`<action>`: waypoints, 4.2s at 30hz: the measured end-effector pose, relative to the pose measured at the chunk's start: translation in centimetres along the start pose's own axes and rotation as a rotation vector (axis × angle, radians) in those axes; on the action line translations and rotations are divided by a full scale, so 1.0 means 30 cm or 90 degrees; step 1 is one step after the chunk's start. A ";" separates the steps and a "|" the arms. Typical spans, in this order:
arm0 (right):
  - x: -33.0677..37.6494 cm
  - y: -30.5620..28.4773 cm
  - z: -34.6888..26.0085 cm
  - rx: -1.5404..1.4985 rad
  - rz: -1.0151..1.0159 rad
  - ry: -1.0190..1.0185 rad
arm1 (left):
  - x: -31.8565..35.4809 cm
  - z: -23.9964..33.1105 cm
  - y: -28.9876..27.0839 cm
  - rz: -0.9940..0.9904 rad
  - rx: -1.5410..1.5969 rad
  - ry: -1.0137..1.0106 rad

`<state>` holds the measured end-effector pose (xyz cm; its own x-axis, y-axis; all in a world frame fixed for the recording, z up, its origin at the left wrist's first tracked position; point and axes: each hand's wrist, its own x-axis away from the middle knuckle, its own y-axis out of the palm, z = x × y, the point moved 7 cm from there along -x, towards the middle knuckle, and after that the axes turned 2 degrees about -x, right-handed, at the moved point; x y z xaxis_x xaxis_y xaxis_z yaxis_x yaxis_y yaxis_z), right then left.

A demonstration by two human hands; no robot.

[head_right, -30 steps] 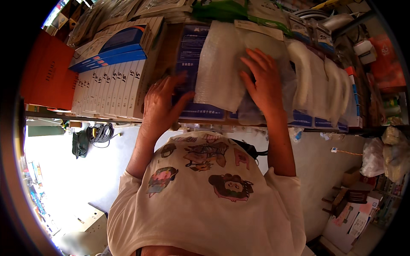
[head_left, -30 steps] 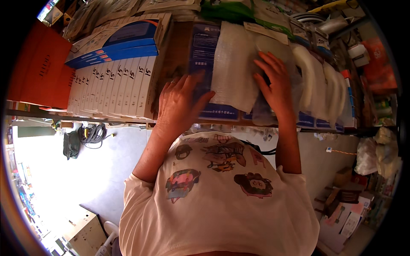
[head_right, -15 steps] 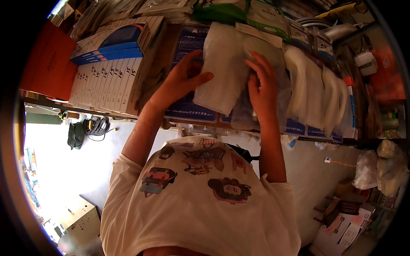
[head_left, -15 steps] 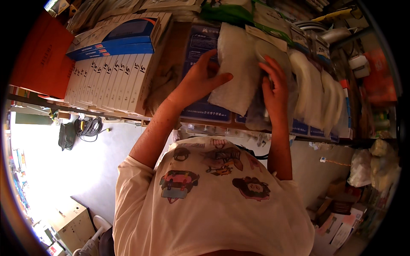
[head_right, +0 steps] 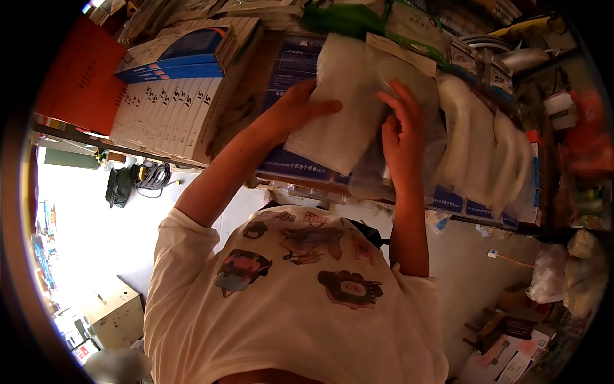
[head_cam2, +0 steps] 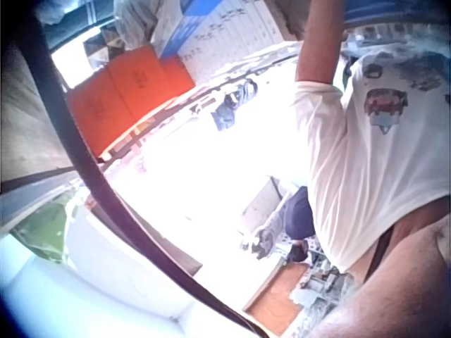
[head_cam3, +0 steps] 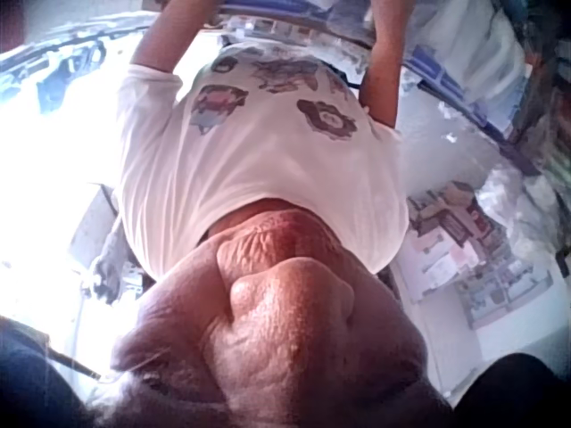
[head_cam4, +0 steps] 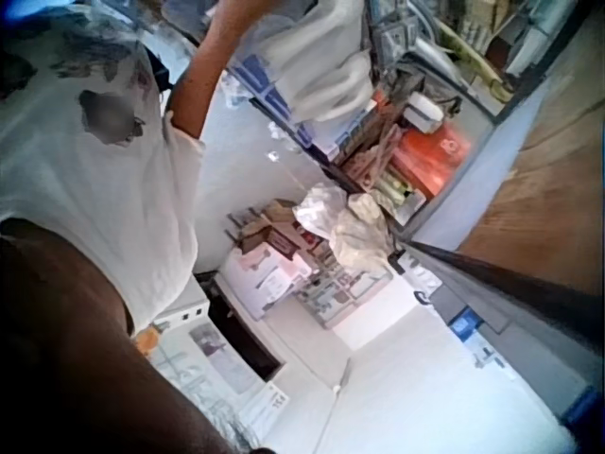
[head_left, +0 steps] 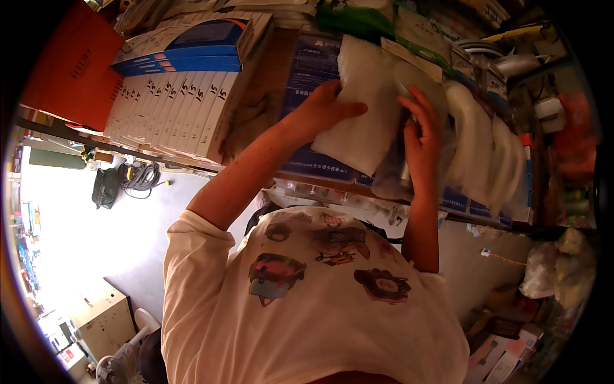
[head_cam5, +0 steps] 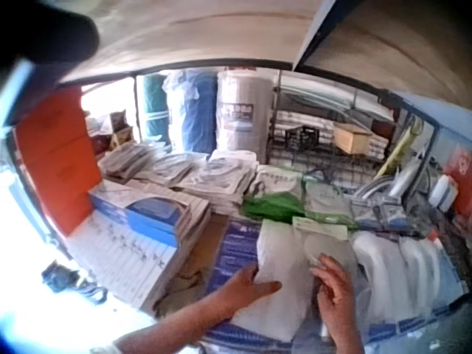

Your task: The person sorts through various packaged items on a cluttered shelf, including bubble-wrapped goods, metal shower hoses, and boxed shower heads. They pick up items to inspect them, move them aside, and place them back in different positions on the shelf.

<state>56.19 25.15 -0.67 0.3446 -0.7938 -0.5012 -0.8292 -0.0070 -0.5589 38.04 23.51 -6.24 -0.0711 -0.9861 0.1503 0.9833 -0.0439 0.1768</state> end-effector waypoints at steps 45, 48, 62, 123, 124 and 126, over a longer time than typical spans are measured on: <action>0.089 0.270 -0.308 -0.558 0.038 0.266 | 0.398 0.215 -0.189 -0.050 0.023 0.236; 0.089 0.273 -0.327 -0.521 0.070 0.234 | 0.424 0.204 -0.195 -0.065 0.015 0.223; 0.067 0.392 -0.451 -0.490 -0.060 0.108 | 0.530 0.257 -0.425 -0.003 0.046 0.309; -0.115 1.029 -0.958 -0.079 -0.429 -0.419 | 0.771 0.367 -1.048 0.568 -0.986 0.349; -0.109 1.010 -0.950 -0.075 -0.421 -0.421 | 0.772 0.365 -1.044 0.568 -0.994 0.350; -0.097 0.973 -0.930 -0.066 -0.428 -0.403 | 0.777 0.359 -1.048 0.578 -0.964 0.346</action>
<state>18.69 10.30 2.91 0.9177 -0.1232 -0.3776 -0.3927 -0.4243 -0.8159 3.66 3.65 2.18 0.2552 -0.7086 -0.6578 -0.0032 0.6797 -0.7335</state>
